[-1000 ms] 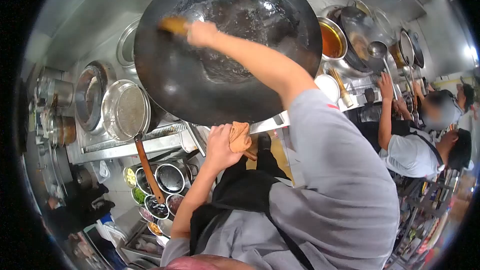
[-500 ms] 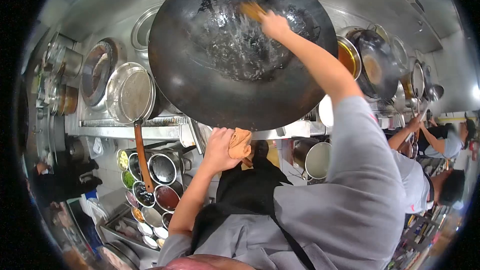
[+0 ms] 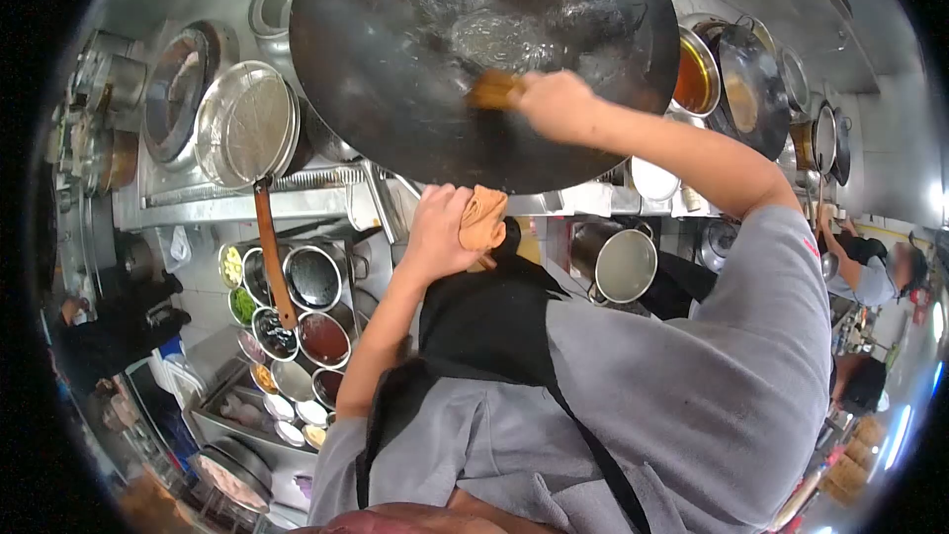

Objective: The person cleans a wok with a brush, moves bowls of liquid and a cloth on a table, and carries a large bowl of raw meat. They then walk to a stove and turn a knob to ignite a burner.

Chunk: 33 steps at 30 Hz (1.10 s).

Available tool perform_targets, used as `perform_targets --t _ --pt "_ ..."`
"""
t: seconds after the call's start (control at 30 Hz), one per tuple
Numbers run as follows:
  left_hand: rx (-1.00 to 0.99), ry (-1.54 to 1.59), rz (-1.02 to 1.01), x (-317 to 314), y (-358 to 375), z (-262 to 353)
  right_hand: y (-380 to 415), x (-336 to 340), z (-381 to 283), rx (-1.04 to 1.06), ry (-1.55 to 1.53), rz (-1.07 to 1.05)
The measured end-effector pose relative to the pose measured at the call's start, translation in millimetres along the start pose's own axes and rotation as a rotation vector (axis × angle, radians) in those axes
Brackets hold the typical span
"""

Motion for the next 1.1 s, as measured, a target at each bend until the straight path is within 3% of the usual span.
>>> perform_targets --t 0.03,0.13,0.2,0.23,0.37,0.5,0.57,0.63,0.7,0.77,0.9,1.03,1.1 --pt "-0.024 0.018 -0.007 -2 2 0 -10 -29 32 -0.110 0.066 -0.039" --pt "-0.020 0.019 -0.031 0 3 -2 -75 -40 122 -0.439 -0.094 0.196" --pt "0.006 0.002 0.014 4 0 3 -124 -17 127 -0.498 -0.162 0.268" --pt "0.036 -0.013 -0.030 2 -1 3 -138 1 111 -0.543 -0.277 0.154" --pt "0.026 -0.011 -0.062 2 -2 6 -155 28 15 -0.356 -0.230 0.317" --pt "0.043 -0.007 -0.069 3 1 5 -58 48 -66 -0.005 -0.192 0.339" --pt "0.049 0.001 -0.052 5 1 6 -24 24 -58 0.020 -0.062 0.199" --pt "0.051 0.017 -0.052 4 1 9 -39 -38 20 -0.222 0.159 -0.007" --pt "0.059 -0.004 -0.016 7 1 9 -64 -36 100 -0.431 0.006 0.132" --pt "0.086 0.006 -0.018 0 4 5 -100 -22 132 -0.551 -0.127 0.101" --pt "0.053 -0.030 -0.007 -2 3 4 -150 -3 69 -0.512 -0.185 0.250" --pt "0.075 -0.024 -0.047 -6 6 1 -81 19 -31 -0.169 -0.212 0.379" --pt "0.059 -0.014 -0.015 -3 6 1 -17 15 -51 -0.062 -0.255 0.308"
Point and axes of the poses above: each hand's wrist, its own y-axis away from the middle knuckle, its own x-axis out of the back of the hand, z = x × y, the point moved 8 cm from there along -y, towards the middle knuckle, and after that the axes turned 3 degrees about -x, right-handed, at the moved point
